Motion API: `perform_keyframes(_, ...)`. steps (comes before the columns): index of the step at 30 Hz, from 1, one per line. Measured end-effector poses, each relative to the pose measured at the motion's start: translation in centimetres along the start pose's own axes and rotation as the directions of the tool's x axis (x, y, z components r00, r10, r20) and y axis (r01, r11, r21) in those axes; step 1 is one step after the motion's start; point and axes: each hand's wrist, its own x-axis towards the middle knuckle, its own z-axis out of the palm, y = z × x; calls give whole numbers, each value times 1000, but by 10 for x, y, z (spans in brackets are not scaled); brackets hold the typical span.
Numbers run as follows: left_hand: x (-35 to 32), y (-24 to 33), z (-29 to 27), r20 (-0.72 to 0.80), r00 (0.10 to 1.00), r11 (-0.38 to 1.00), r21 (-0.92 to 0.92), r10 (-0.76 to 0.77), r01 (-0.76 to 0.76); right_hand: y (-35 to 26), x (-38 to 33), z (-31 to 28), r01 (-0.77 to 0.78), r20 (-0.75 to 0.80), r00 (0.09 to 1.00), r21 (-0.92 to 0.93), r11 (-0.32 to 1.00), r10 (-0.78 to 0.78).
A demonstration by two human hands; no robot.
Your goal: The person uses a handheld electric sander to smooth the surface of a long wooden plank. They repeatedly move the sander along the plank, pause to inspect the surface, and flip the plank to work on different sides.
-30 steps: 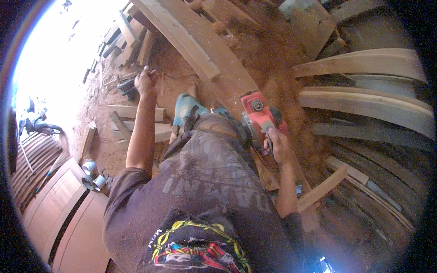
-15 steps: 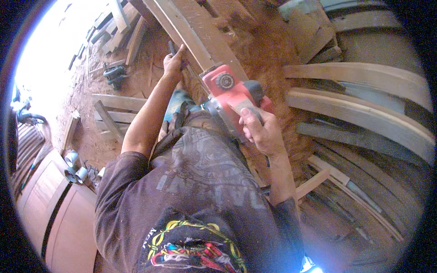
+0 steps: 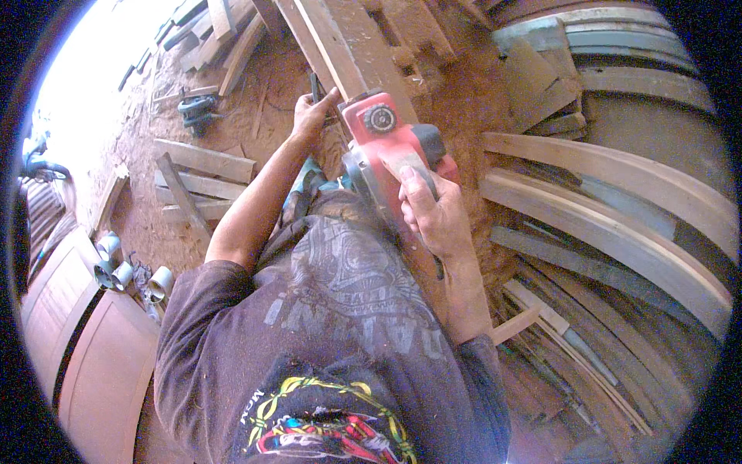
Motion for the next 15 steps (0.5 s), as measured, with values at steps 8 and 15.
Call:
perform_keyframes(8, 9, -14, -3, 70, 997, 997, -66, -37, 42, -13, 19, 6, -8, 9, 1000, -18, 1000, 8)
perform_keyframes(15, 5, -18, -1, 39, 999, 999, 6, -32, 32, -25, 37, 15, 58, 0, 998, -27, 998, -58)
